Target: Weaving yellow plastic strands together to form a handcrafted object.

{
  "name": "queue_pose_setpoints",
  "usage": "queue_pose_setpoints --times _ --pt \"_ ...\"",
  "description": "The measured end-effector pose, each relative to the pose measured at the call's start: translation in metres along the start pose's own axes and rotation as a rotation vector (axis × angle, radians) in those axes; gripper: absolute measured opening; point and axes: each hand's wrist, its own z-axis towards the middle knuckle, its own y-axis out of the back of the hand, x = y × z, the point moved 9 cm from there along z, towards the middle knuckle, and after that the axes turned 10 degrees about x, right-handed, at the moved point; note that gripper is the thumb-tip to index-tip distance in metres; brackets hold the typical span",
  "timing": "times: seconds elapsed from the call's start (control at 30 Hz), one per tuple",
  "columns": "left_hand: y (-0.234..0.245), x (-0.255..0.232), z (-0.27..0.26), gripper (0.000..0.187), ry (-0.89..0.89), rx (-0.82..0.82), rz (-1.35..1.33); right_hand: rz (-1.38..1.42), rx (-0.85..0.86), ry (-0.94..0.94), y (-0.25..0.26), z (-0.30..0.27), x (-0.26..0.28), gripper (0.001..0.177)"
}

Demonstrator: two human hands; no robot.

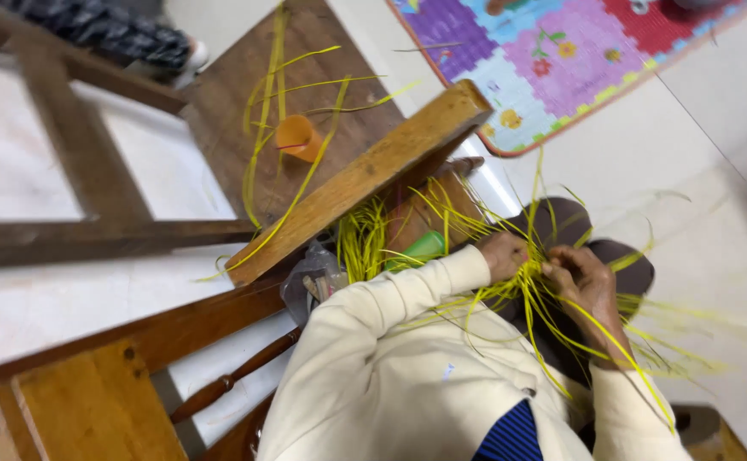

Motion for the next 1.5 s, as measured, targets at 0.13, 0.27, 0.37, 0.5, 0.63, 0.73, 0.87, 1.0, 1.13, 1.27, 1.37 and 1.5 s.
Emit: queue_pose_setpoints --times 0.13,0.27,0.37,0.5,0.63,0.73,0.87,1.0,1.13,1.27,1.37,1.5 --pt "-0.031 0.044 0.030 0.015 -0.179 -0.001 -0.066 0.005 -0.075 0.029 0.006 0.005 -0.021 0.024" --pt "-0.018 0.037 0.019 0.019 -0.164 0.009 -0.165 0.001 -0.058 0.135 -0.004 0.004 -0.012 0.024" --pt "-0.010 0.026 0.006 0.021 -0.120 0.034 -0.212 0.071 -0.023 0.141 -0.007 0.002 -0.007 0.029" --pt "-0.007 0.028 0.009 0.021 -0.142 0.004 -0.327 0.127 0.008 0.137 -0.003 0.007 -0.012 0.026" --pt "-0.011 0.033 0.010 0.020 -0.140 0.005 -0.385 0.129 0.009 0.161 -0.003 0.005 0.004 0.023" --pt "-0.013 0.035 0.008 0.020 -0.120 0.023 -0.454 0.105 0.043 0.201 -0.009 0.002 0.008 0.019" --pt "-0.018 0.046 0.014 0.019 -0.134 -0.011 -0.542 0.159 0.047 0.249 -0.009 0.002 0.011 0.022" --pt "-0.011 0.029 0.005 0.019 -0.175 -0.026 -0.497 0.104 0.002 0.287 -0.006 0.001 0.022 0.017" --pt "-0.007 0.004 -0.009 0.015 -0.210 -0.057 -0.406 0.031 -0.005 0.268 -0.015 0.001 0.004 0.012" --pt "0.011 -0.039 -0.031 0.009 -0.429 -0.205 -0.062 0.073 -0.121 0.307 -0.010 0.000 -0.001 0.007" --pt "0.011 -0.061 -0.046 0.008 -0.579 -0.334 0.256 0.104 -0.147 0.347 -0.005 0.000 0.014 0.004" --pt "0.011 -0.065 -0.052 0.007 -0.635 -0.382 0.322 0.107 -0.210 0.343 0.001 -0.006 0.017 0.008"
